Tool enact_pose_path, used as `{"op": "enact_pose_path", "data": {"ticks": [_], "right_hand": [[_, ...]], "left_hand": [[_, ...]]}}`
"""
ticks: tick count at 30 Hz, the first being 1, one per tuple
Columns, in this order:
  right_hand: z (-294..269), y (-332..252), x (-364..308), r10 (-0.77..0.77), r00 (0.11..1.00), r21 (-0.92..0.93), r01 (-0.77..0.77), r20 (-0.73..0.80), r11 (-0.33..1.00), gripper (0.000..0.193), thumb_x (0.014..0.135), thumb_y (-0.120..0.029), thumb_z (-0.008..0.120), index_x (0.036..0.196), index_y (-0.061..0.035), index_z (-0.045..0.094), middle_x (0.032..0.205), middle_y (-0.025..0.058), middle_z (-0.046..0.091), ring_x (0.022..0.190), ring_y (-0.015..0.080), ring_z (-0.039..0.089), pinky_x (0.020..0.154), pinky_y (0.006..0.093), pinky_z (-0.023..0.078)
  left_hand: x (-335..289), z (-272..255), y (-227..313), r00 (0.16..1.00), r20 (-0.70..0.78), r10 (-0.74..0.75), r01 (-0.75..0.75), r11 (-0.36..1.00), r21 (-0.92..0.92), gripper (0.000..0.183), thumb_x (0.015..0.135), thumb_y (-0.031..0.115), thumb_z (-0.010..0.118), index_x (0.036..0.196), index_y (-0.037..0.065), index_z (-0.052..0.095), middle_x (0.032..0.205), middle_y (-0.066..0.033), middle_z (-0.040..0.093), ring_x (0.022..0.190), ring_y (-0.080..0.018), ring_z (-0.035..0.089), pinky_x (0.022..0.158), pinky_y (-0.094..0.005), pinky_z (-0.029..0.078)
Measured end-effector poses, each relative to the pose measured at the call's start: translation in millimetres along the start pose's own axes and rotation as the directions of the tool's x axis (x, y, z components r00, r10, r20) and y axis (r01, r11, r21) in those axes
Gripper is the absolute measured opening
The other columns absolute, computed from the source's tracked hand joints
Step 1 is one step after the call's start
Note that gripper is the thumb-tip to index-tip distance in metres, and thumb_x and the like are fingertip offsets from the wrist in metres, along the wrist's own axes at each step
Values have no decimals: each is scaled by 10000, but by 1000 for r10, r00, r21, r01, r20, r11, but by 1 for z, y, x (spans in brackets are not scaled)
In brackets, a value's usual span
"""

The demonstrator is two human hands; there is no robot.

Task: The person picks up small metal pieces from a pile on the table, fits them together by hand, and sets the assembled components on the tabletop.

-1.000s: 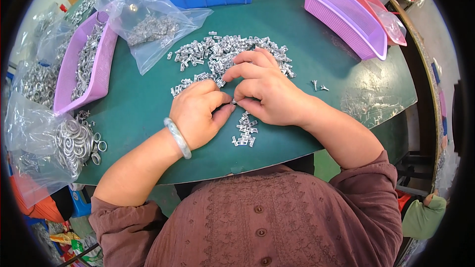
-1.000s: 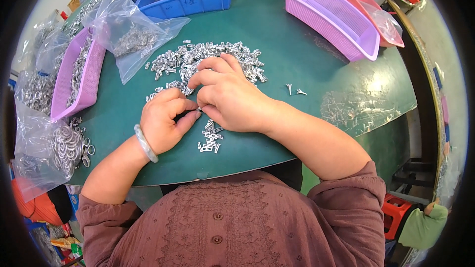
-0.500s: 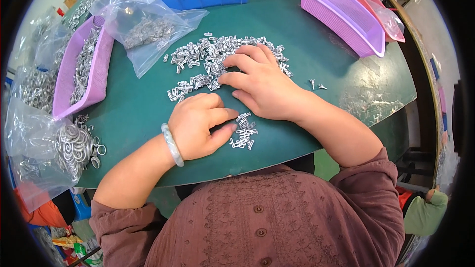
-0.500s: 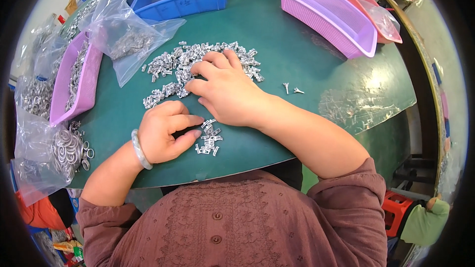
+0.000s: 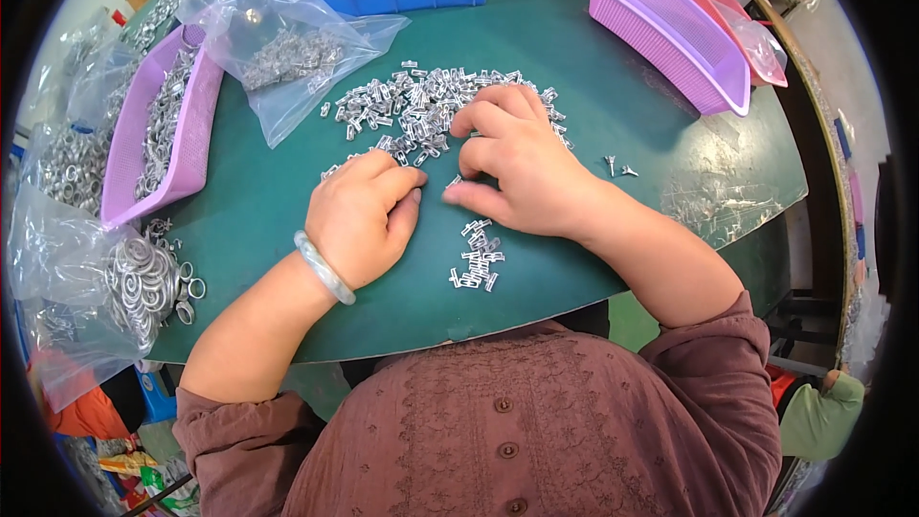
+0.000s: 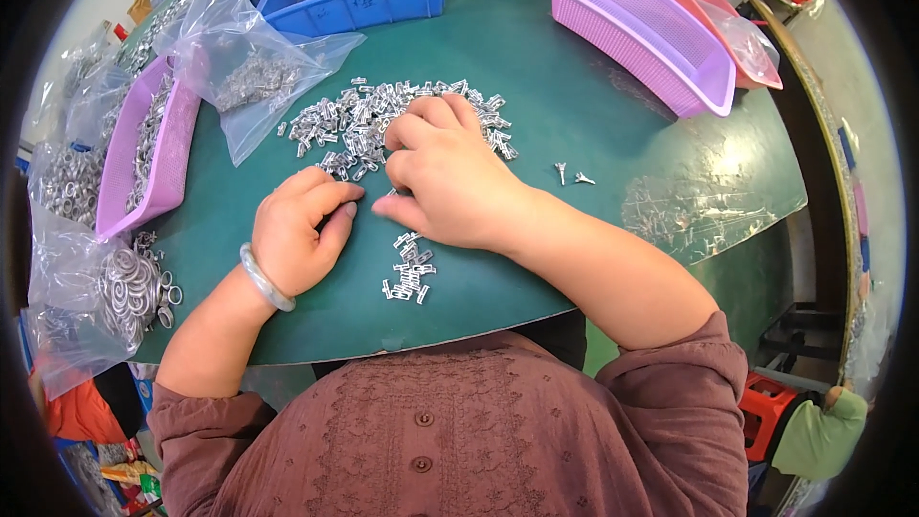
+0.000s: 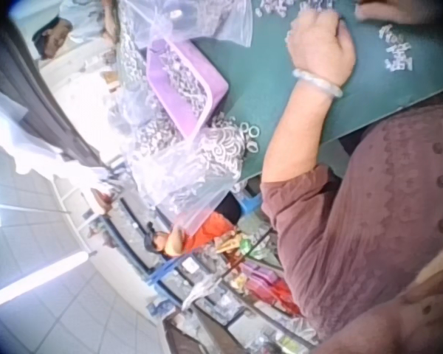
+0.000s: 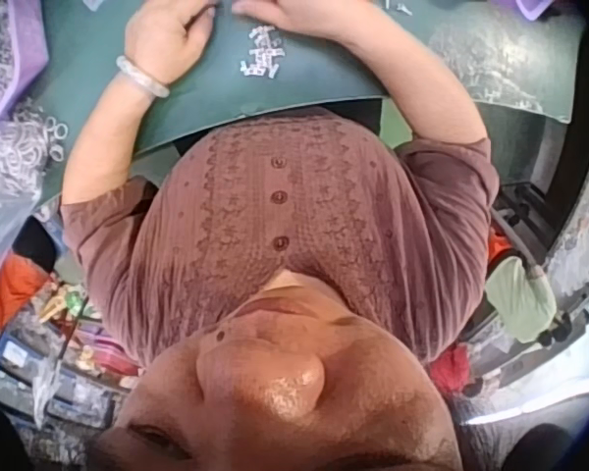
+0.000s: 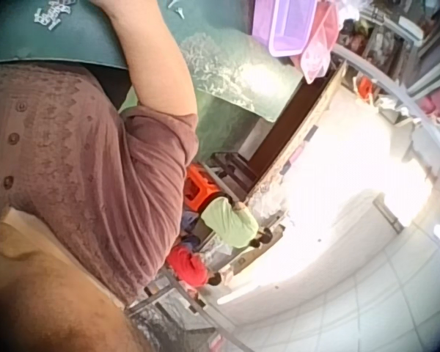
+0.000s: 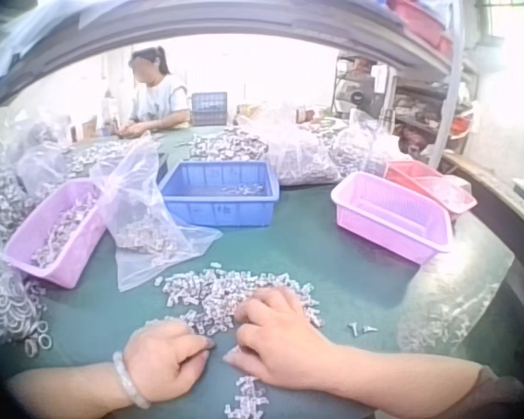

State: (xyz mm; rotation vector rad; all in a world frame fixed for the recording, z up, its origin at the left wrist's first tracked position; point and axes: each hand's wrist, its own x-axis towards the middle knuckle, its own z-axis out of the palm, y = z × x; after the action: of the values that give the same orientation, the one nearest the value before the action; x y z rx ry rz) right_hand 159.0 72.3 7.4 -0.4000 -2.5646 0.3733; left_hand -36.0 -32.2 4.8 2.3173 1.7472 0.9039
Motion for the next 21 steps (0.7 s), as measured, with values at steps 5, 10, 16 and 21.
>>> {"op": "enact_pose_path", "data": {"ticks": [5, 10, 16, 21], "right_hand": [[5, -3, 2, -14, 1000, -82, 14, 4, 997, 164, 710, -191, 760, 797, -64, 704, 1099, 83, 584, 1138, 304, 471, 1022, 476, 315], [6, 0, 0, -58, 998, -23, 58, -2, 998, 128, 726, -122, 728, 846, -81, 709, 1193, 87, 567, 1181, 320, 456, 1023, 478, 320], [4, 3, -1, -43, 999, 24, 43, -7, 999, 143, 720, -93, 712, 862, -88, 697, 1204, 89, 571, 1198, 334, 451, 1018, 484, 333], [7, 3, -1, -38, 999, 26, 38, -10, 999, 100, 730, -93, 703, 826, -77, 680, 1146, 84, 596, 1182, 328, 465, 1020, 489, 333]], "left_hand": [[-1, 1, 3, 998, 34, 44, -41, 996, -82, 150, 774, 15, 655, 918, 40, 684, 781, -102, 586, 701, -287, 596, 621, -368, 481], [1, 3, 2, 1000, -4, -10, 9, 998, -69, 177, 757, 34, 687, 934, 41, 684, 776, -94, 589, 685, -274, 597, 610, -360, 479], [2, 4, 5, 997, 66, -51, 55, 996, -70, 138, 798, 147, 690, 905, 62, 678, 801, -80, 584, 760, -280, 605, 648, -394, 491], [3, 12, 2, 1000, 11, -6, 6, 997, -73, 84, 785, 101, 704, 852, 54, 682, 774, -77, 588, 712, -264, 597, 615, -373, 480]]}}
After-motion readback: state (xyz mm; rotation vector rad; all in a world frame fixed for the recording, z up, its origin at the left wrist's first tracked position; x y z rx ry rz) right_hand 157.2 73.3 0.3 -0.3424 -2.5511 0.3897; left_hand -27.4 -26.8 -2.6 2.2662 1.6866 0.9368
